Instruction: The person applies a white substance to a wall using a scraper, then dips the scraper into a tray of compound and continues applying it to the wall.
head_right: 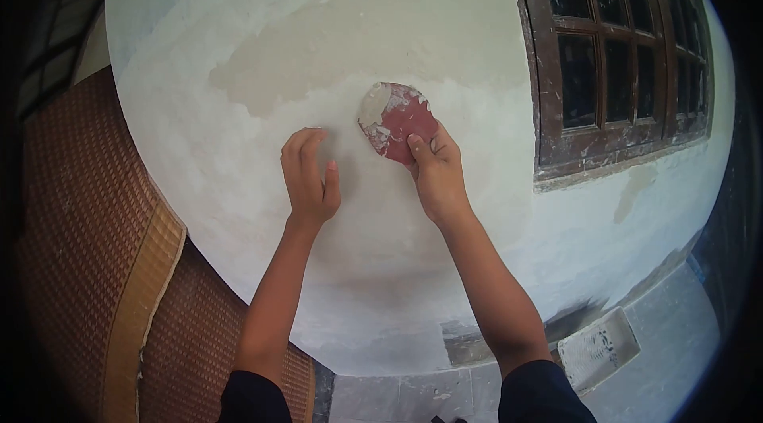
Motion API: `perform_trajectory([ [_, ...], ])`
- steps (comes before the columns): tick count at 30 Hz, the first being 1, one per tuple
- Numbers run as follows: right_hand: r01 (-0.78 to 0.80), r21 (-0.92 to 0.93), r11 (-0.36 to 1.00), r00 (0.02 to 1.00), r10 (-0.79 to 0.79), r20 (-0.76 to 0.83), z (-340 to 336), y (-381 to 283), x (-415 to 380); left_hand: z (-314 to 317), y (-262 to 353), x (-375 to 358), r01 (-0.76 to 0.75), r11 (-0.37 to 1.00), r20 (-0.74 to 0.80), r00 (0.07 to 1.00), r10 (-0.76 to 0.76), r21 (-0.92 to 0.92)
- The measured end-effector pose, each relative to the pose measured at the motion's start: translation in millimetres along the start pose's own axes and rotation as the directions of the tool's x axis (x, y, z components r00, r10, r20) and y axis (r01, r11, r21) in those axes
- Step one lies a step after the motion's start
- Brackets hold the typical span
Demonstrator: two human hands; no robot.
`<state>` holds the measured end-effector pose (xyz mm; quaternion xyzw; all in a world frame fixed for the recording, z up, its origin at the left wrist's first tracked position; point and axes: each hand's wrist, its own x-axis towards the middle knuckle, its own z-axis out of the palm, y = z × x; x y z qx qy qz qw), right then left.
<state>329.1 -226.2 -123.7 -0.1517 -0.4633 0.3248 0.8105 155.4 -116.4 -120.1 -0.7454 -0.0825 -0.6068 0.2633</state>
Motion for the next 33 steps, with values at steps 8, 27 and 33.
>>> perform_trajectory([
  [8, 0.112, -0.179, 0.978, 0.993, -0.104, 0.053, 60.0, 30.3, 5.3, -37.7, -56.2, 12.9, -0.043, 0.998, -0.058, 0.997, 0.045, 0.049],
  [27, 0.559, -0.828, -0.042, 0.607, -0.659, 0.444, 194.3, 153.3, 4.2, -91.7, -209.6, 21.6, -0.133, 0.988, -0.223, 0.964, 0.148, 0.079],
  [33, 0.474, -0.791, -0.387, 0.488, -0.632, 0.602, 192.3, 188.5, 22.9, -88.3, -217.2, 15.4, -0.155, 0.986, -0.327, 0.93, 0.165, 0.057],
])
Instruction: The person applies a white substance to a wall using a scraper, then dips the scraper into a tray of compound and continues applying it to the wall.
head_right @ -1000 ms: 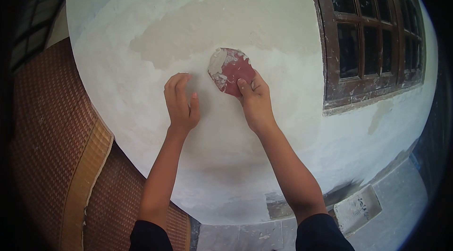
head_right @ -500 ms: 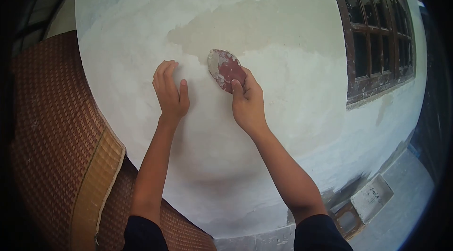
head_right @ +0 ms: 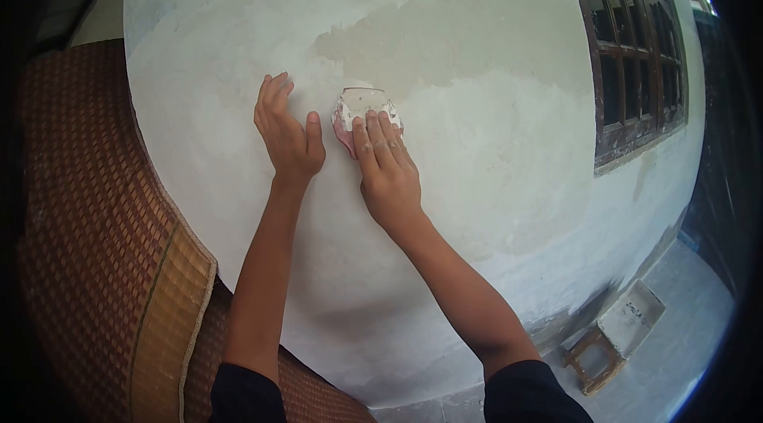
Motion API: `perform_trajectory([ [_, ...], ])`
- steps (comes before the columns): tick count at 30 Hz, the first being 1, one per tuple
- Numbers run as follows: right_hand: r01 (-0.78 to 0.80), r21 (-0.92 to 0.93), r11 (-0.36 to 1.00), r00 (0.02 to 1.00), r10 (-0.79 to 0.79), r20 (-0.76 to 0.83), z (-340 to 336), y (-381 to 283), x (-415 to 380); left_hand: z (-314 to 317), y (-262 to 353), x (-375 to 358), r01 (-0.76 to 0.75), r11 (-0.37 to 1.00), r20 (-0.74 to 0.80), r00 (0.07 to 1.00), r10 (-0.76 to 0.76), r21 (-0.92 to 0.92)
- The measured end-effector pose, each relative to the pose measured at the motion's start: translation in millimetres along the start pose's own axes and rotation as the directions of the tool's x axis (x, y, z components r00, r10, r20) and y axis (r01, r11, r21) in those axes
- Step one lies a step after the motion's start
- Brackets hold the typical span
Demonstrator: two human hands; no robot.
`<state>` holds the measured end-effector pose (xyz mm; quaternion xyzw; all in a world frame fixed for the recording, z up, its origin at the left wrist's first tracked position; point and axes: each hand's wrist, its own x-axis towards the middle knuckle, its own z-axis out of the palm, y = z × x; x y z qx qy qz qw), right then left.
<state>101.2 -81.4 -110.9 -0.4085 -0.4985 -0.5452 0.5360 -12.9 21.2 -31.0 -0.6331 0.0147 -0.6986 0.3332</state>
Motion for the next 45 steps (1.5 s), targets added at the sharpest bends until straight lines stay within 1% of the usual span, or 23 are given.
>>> perform_trajectory([
  [4, 0.035, -0.031, 0.999, 0.999, -0.034, 0.041, 20.6, 1.0, -12.9, 1.5, -1.7, 0.2, 0.045, 0.998, -0.054, 0.997, -0.046, -0.034],
  [8, 0.052, -0.119, 0.992, 0.987, -0.033, 0.156, 24.5, -2.5, -11.9, 2.3, -3.5, -1.2, 0.046, 0.998, -0.086, 0.995, -0.05, -0.053],
  [13, 0.071, -0.178, 0.981, 0.972, -0.028, 0.234, 19.7, -6.1, -9.9, 0.7, -6.4, -2.5, 0.034, 0.997, -0.063, 0.997, -0.038, -0.065],
  [17, 0.149, -0.213, 0.966, 0.943, -0.074, 0.324, 10.6, -3.5, -13.8, 1.6, -6.3, -1.6, 0.042, 0.997, -0.052, 0.998, -0.046, -0.064],
  [19, 0.184, -0.224, 0.957, 0.928, -0.095, 0.36, -0.5, -3.9, -22.8, 3.6, -7.3, -1.5, 0.03, 0.998, -0.095, 0.995, -0.035, -0.055],
  [21, 0.16, -0.09, 0.983, 0.911, -0.112, 0.397, -18.0, -6.4, -37.3, 4.6, -7.4, -2.5, 0.046, 0.998, -0.089, 0.995, -0.05, -0.051],
  [23, 0.14, -0.064, 0.988, 0.921, -0.106, 0.375, -41.9, -4.5, -34.4, 5.3, -7.4, -1.5, 0.056, 0.997, -0.091, 0.994, -0.06, -0.043],
  [25, 0.068, 0.034, 0.997, 0.95, -0.075, 0.301, -66.2, 0.8, -25.3, 4.9, -4.9, -0.7, 0.05, 0.998, -0.062, 0.997, -0.052, -0.036],
  [26, 0.034, 0.075, 0.997, 0.968, -0.051, 0.244, -75.6, 4.6, -11.0, 4.1, -3.3, -0.1, 0.05, 0.998, -0.063, 0.997, -0.052, -0.035],
  [27, -0.03, 0.145, 0.989, 0.96, -0.012, 0.281, -86.8, 8.5, 7.3, 3.2, -2.0, 0.9, 0.064, 0.998, -0.009, 0.998, -0.065, -0.01],
  [28, -0.05, 0.137, 0.989, 0.949, 0.005, 0.315, -91.2, 18.6, 21.5, 2.8, -0.6, 2.4, 0.078, 0.997, 0.043, 0.996, -0.078, 0.017],
  [29, -0.114, 0.167, 0.979, 0.946, 0.056, 0.32, -94.6, 25.9, 39.9, 2.5, 0.9, 5.1, 0.078, 0.997, 0.043, 0.996, -0.079, 0.018],
  [30, -0.164, 0.298, 0.94, 0.958, 0.08, 0.275, -88.5, 39.1, 57.8, 3.2, 1.6, 10.0, 0.082, 0.996, 0.051, 0.995, -0.084, 0.031],
  [31, -0.128, 0.402, 0.907, 0.972, 0.033, 0.235, -86.4, 50.5, 78.6, 4.4, 1.4, 13.4, 0.086, 0.995, 0.058, 0.994, -0.088, 0.044],
  [32, -0.097, 0.433, 0.896, 0.972, -0.007, 0.233, -83.7, 61.0, 97.7, 7.1, 1.1, 15.6, 0.084, 0.995, 0.056, 0.995, -0.086, 0.046],
  [34, -0.016, 0.4, 0.917, 0.959, -0.098, 0.264, -76.6, 76.8, 129.9, 12.7, 1.1, 18.3, 0.157, 0.986, 0.015, 0.987, -0.158, 0.059],
  [36, 0.017, 0.364, 0.931, 0.946, -0.133, 0.297, -69.2, 84.1, 152.5, 13.6, 3.8, 18.5, 0.134, 0.987, 0.008, 0.991, -0.135, 0.084],
  [38, 0.101, 0.449, 0.888, 0.859, -0.306, 0.411, -58.2, 86.9, 163.1, 13.5, 3.6, 17.2, 0.111, 0.988, 0.014, 0.993, -0.114, 0.107],
  [39, 0.1, 0.454, 0.886, 0.858, -0.308, 0.412, -52.6, 85.2, 163.1, 13.5, 3.1, 16.3, 0.119, 0.988, 0.008, 0.993, -0.12, 0.098],
  [41, 0.12, 0.418, 0.9, 0.735, -0.364, 0.572, -38.6, 82.7, 160.6, 13.6, 1.5, 15.5, 0.126, 0.988, 0.001, 0.992, -0.127, 0.092],
  [42, 0.136, 0.405, 0.904, 0.728, -0.368, 0.578, -29.5, 86.7, 161.4, 13.7, 1.1, 15.0, 0.12, 0.989, -0.001, 0.993, -0.121, 0.091],
  [43, 0.136, 0.407, 0.903, 0.729, -0.369, 0.576, -26.1, 90.2, 167.5, 13.8, 0.4, 14.9, 0.112, 0.99, -0.003, 0.994, -0.112, 0.089],
  [45, 0.111, 0.364, 0.925, 0.898, -0.25, 0.363, -26.9, 95.4, 180.6, 13.5, -0.4, 14.5, 0.105, 0.99, -0.011, 0.995, -0.104, 0.094],
])
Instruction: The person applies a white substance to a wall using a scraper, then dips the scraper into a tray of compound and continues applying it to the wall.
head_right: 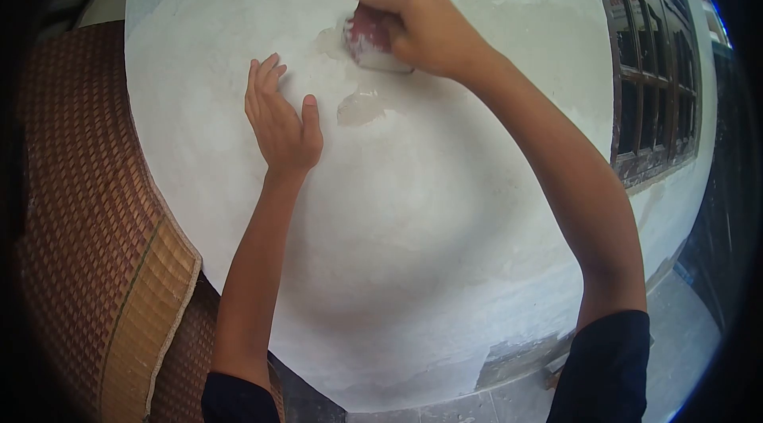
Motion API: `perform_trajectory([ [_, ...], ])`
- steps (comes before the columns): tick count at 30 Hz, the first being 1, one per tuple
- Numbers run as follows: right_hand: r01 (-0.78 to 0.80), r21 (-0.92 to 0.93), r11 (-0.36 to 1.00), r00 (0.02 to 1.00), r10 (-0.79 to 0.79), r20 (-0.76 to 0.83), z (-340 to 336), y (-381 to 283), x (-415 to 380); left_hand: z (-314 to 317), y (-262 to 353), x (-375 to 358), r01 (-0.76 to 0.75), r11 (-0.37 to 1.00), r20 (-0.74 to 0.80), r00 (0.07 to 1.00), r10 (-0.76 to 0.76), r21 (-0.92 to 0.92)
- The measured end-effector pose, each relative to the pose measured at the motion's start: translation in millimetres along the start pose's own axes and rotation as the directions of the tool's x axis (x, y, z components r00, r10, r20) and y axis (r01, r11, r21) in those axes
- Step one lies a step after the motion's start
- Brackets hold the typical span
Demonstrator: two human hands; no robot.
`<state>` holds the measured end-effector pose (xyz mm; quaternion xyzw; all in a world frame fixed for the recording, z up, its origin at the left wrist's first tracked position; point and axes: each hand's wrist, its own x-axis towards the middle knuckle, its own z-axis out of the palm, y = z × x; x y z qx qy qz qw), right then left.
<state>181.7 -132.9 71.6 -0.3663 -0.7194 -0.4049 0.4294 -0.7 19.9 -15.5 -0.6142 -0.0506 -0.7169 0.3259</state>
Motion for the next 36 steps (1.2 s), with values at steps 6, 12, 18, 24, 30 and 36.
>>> perform_trajectory([
  [6, -0.007, 0.036, 0.999, 0.974, -0.001, 0.225, 2.0, -9.0, -20.5, 1.7, 2.8, -3.0, -0.009, 1.0, -0.016, 1.0, 0.009, 0.006],
  [12, -0.034, 0.145, 0.989, 0.999, 0.03, 0.035, 5.8, -1.8, -31.4, 2.7, 6.7, -2.4, -0.018, 1.0, -0.004, 1.0, 0.018, 0.018],
  [18, -0.181, 0.154, 0.971, 0.949, 0.213, -0.231, -1.8, 3.1, -23.5, 1.8, 6.9, -4.0, -0.009, 1.0, 0.006, 1.0, 0.009, 0.021],
  [24, -0.051, 0.083, 0.995, 0.996, 0.057, -0.07, 14.1, 4.6, -11.6, 2.2, 6.4, -4.4, -0.026, 1.0, -0.006, 1.0, 0.026, 0.009],
  [30, 0.014, 0.129, 0.992, 0.976, -0.042, 0.215, 12.4, -9.0, -4.0, 1.3, 3.5, -6.0, -0.017, 1.0, -0.02, 1.0, 0.017, -0.001],
  [36, -0.029, 0.23, 0.973, 0.999, 0.034, -0.02, 10.0, -8.5, 13.1, 1.9, 1.8, -7.8, -0.001, 1.0, -0.034, 0.999, 0.0, -0.011],
])
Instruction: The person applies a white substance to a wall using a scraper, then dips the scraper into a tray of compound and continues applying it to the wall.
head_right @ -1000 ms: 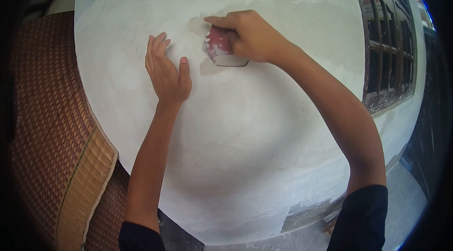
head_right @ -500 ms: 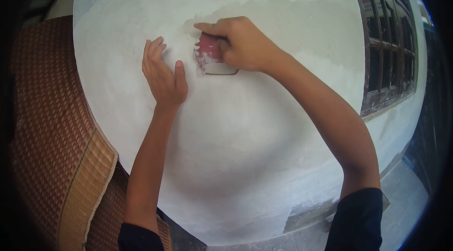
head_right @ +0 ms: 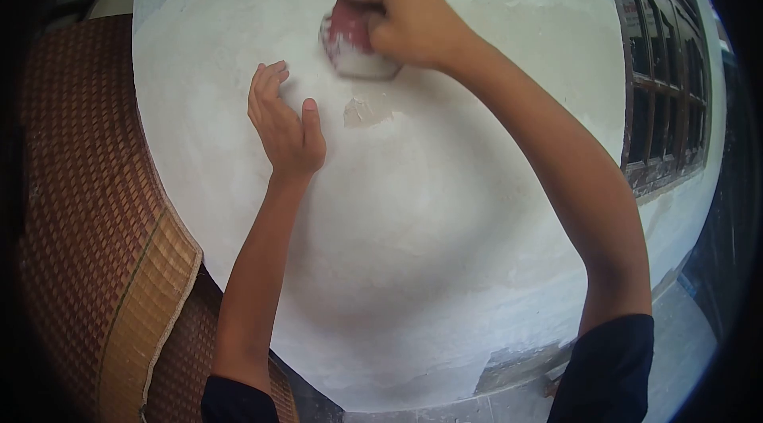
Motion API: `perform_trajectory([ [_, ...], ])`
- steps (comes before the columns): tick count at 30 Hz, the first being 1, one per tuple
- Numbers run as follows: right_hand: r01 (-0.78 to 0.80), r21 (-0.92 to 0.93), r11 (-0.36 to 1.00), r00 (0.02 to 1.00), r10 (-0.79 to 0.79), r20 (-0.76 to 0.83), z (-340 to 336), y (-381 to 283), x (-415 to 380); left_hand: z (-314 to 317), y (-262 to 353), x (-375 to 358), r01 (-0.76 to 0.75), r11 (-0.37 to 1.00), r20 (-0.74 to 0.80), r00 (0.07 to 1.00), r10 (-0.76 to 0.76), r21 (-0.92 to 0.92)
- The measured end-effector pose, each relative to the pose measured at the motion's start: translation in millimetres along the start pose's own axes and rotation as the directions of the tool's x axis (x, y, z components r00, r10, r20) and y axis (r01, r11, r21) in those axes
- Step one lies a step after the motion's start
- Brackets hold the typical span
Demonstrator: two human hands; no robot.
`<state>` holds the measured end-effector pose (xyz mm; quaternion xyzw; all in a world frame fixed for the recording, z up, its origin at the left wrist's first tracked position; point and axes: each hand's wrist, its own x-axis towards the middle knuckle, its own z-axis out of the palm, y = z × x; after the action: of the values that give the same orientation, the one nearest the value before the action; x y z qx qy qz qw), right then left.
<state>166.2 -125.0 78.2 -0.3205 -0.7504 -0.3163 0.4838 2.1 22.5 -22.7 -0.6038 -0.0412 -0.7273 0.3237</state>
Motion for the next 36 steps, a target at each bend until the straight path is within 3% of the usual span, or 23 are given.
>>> perform_trajectory([
  [2, 0.117, -0.126, 0.985, 0.961, -0.08, 0.264, 10.7, -3.8, -13.6, 1.0, -2.0, -0.3, 0.009, 1.0, -0.014, 1.0, -0.009, -0.015],
  [4, 0.171, -0.253, 0.952, 0.946, -0.086, 0.313, 12.6, 8.0, -4.2, 1.6, -3.8, -0.8, 0.018, 1.0, -0.041, 0.999, -0.018, -0.01],
  [6, 0.029, -0.199, 0.98, 0.991, -0.055, -0.125, 4.5, 3.7, 8.5, 2.0, -3.8, -0.5, 0.016, 1.0, -0.039, 0.999, -0.016, -0.013],
  [7, -0.066, -0.031, 0.997, 0.981, 0.059, -0.182, -3.6, -5.0, 10.9, 1.2, -4.1, -1.0, 0.014, 1.0, -0.036, 0.999, -0.014, -0.015],
  [8, -0.066, -0.028, 0.997, 0.981, 0.06, -0.184, -0.6, -5.6, 5.2, 0.6, -4.9, -1.3, 0.012, 1.0, -0.033, 0.999, -0.013, -0.013],
  [10, 0.031, 0.023, 0.999, 0.982, -0.035, 0.186, 7.2, -3.6, -10.4, 1.1, -5.7, -1.0, 0.02, 1.0, -0.036, 0.999, -0.02, -0.016],
  [11, 0.116, -0.154, 0.981, 0.957, -0.069, 0.283, 14.2, -6.0, -17.5, 0.9, -5.6, -0.7, 0.02, 1.0, -0.038, 0.999, -0.02, -0.017],
  [12, 0.113, -0.156, 0.981, 0.957, -0.066, 0.281, 16.3, 0.7, -15.3, 0.2, -5.5, -0.8, 0.029, 1.0, -0.038, 0.999, -0.029, -0.011],
  [14, 0.125, -0.125, 0.984, 0.992, -0.128, -0.016, 16.5, 15.4, -4.2, 1.4, -5.0, 0.0, 0.034, 0.999, -0.035, 0.999, -0.035, -0.009],
  [15, -0.024, -0.21, 0.977, 0.992, -0.002, -0.124, 4.3, 0.6, 4.9, 1.7, -5.4, -0.7, 0.04, 0.999, -0.035, 0.999, -0.041, -0.019],
  [16, 0.016, -0.137, 0.99, 0.979, -0.043, -0.202, -0.8, 2.4, 11.9, 1.3, -6.2, -1.6, 0.046, 0.999, -0.034, 0.998, -0.046, -0.029],
  [18, -0.025, -0.005, 1.0, 1.0, 0.025, 0.011, 0.0, -3.9, 2.9, 1.1, -7.7, -1.7, 0.043, 0.999, -0.033, 0.999, -0.044, -0.029],
  [20, 0.152, -0.074, 0.986, 0.951, -0.125, 0.282, 12.9, -1.2, -14.2, 1.2, -8.0, -1.5, 0.045, 0.998, -0.04, 0.998, -0.047, -0.031],
  [22, 0.177, -0.225, 0.958, 0.915, -0.076, 0.396, 10.9, 8.0, -13.2, 0.0, -7.9, -0.7, 0.043, 0.999, -0.026, 0.999, -0.043, -0.007],
  [24, -0.059, -0.22, 0.974, 0.995, 0.039, -0.094, 0.4, 8.2, 1.1, 0.4, -8.8, -1.0, 0.044, 0.999, -0.021, 0.999, -0.044, 0.005],
  [25, -0.131, -0.099, 0.986, 0.979, 0.113, -0.17, -7.6, 2.3, 5.0, -0.3, -9.4, -1.7, 0.047, 0.999, -0.014, 0.999, -0.047, 0.019],
  [26, -0.133, -0.098, 0.986, 0.979, 0.115, -0.17, -3.8, 2.7, 1.2, -0.8, -9.8, -2.1, 0.047, 0.999, -0.012, 0.999, -0.047, 0.019],
  [28, -0.065, 0.082, 0.995, 0.993, 0.056, 0.107, 5.4, -0.8, -14.0, -0.8, -10.0, -1.2, 0.049, 0.999, -0.014, 0.999, -0.049, 0.021],
  [30, 0.049, -0.187, 0.981, 0.939, 0.018, 0.343, 14.9, -5.9, -21.4, -2.1, -9.5, -0.8, 0.058, 0.998, -0.008, 0.998, -0.058, 0.031],
  [32, 0.064, -0.194, 0.979, 0.997, -0.054, 0.055, 17.4, 13.3, -12.0, -1.9, -9.4, 0.1, 0.06, 0.997, 0.003, 0.998, -0.06, 0.041],
  [34, -0.038, -0.153, 0.987, 0.979, 0.006, -0.203, 2.4, 7.7, 7.6, -2.5, -10.6, -0.6, 0.054, 0.997, 0.01, 0.998, -0.055, 0.049],
  [35, -0.143, -0.026, 0.989, 0.977, 0.137, -0.164, 0.0, -1.5, 9.2, -3.0, -11.6, -1.9, 0.052, 0.997, 0.011, 0.999, -0.053, 0.051],
  [36, -0.14, -0.024, 0.99, 0.977, 0.134, -0.166, 6.0, -6.8, 3.8, -2.9, -12.7, -2.7, 0.054, 0.998, 0.007, 0.998, -0.055, 0.034],
])
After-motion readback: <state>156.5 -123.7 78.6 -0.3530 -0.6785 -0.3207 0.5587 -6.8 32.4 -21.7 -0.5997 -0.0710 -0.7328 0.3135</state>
